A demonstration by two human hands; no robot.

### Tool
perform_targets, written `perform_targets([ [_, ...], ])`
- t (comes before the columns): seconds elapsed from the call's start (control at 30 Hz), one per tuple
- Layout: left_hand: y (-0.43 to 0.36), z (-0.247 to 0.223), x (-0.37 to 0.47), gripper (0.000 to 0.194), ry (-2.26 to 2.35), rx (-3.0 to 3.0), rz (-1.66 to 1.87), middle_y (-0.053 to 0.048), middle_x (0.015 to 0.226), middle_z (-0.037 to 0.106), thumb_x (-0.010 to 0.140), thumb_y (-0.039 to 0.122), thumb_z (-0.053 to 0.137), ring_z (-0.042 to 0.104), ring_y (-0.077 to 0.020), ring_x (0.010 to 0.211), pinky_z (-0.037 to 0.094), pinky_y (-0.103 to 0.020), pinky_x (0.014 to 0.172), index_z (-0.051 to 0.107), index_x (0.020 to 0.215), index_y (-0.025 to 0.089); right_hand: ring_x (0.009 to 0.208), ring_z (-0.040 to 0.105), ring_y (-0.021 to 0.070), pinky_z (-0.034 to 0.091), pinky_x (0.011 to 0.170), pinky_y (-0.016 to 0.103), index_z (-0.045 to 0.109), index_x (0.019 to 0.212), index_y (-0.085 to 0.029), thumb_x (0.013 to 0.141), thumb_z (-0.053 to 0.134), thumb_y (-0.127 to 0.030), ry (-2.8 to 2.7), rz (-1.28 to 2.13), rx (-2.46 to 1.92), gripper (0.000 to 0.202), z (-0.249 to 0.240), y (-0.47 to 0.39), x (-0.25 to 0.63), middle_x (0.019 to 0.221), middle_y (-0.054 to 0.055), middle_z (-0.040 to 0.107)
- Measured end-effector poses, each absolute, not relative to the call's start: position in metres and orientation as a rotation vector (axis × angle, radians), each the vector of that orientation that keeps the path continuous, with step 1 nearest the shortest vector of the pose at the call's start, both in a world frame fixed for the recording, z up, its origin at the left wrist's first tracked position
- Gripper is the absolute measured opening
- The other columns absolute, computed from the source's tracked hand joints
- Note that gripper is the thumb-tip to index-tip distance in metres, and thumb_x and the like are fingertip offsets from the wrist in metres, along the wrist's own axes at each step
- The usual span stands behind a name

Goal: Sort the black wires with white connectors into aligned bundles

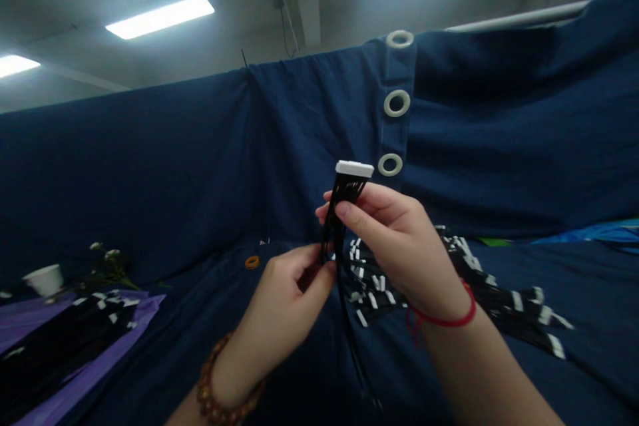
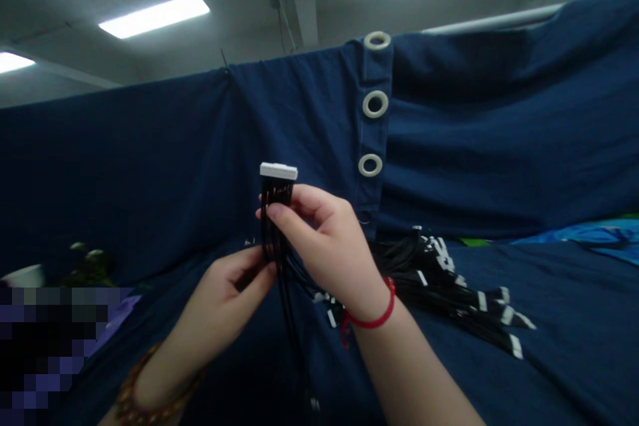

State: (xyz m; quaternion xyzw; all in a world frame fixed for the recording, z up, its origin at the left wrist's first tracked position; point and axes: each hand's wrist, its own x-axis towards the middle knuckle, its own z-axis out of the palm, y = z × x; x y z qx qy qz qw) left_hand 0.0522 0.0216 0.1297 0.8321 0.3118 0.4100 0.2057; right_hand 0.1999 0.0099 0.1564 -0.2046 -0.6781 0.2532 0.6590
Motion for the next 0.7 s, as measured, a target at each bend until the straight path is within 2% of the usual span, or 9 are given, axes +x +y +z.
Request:
perform_targets([
  [0.13,0.022,0.131,0.048,0.030,0.981,2.356,1.117,0.001,0.066,0.055,0.086,0.033,0.042,0.049,-0.0104,0.063,0.036,-0.021,0.058,0.056,0.068,0.013,0.081,0.060,0.0156,0.048,0.071,0.027,0.061,0.091,-0.013,0.084,0.052,-0.025,-1.684,0.391,-0.611,0.016,0.156,0.010,0.201,0.086,0.003,0.063],
  [0.37,0.021,0.139,0.039,0.035,1.116,2.387,1.140,0.002,0.060,0.045,0.086,0.039,0.042,0.041,-0.0089,0.058,0.031,-0.022,0.053,0.051,0.063,0.013,0.076,0.057,0.0138,0.045,0.070,0.026,0.057,0.083,-0.014,0.086,0.047,-0.025,-1.775,0.324,-0.727,0.015,0.157,0.014,0.208,0.079,0.002,0.060],
  [0.43,0.020,0.142,0.038,0.031,1.096,2.387,1.201,0.002,0.063,0.046,0.085,0.036,0.044,0.042,-0.0089,0.060,0.032,-0.021,0.056,0.051,0.065,0.014,0.077,0.056,0.0143,0.044,0.070,0.026,0.055,0.080,-0.014,0.086,0.047,-0.026,-1.803,0.331,-0.752,0.016,0.157,0.013,0.210,0.078,0.002,0.059],
  [0.57,0.020,0.145,0.037,0.016,0.858,2.188,1.192,0.001,0.076,0.050,0.085,0.030,0.047,0.047,-0.0092,0.071,0.038,-0.020,0.066,0.051,0.083,0.015,0.080,0.056,0.0152,0.044,0.072,0.026,0.055,0.078,-0.013,0.085,0.049,-0.027,-1.886,0.423,-0.719,0.017,0.157,0.011,0.209,0.080,0.003,0.058],
  [0.7,0.021,0.142,0.034,0.012,0.612,1.862,1.018,0.001,0.073,0.049,0.085,0.026,0.048,0.049,-0.0079,0.065,0.042,-0.020,0.061,0.048,0.091,0.015,0.073,0.056,0.0123,0.044,0.068,0.024,0.055,0.081,-0.012,0.086,0.047,-0.024,-1.976,0.791,-0.533,0.015,0.156,0.011,0.205,0.078,0.003,0.059],
])
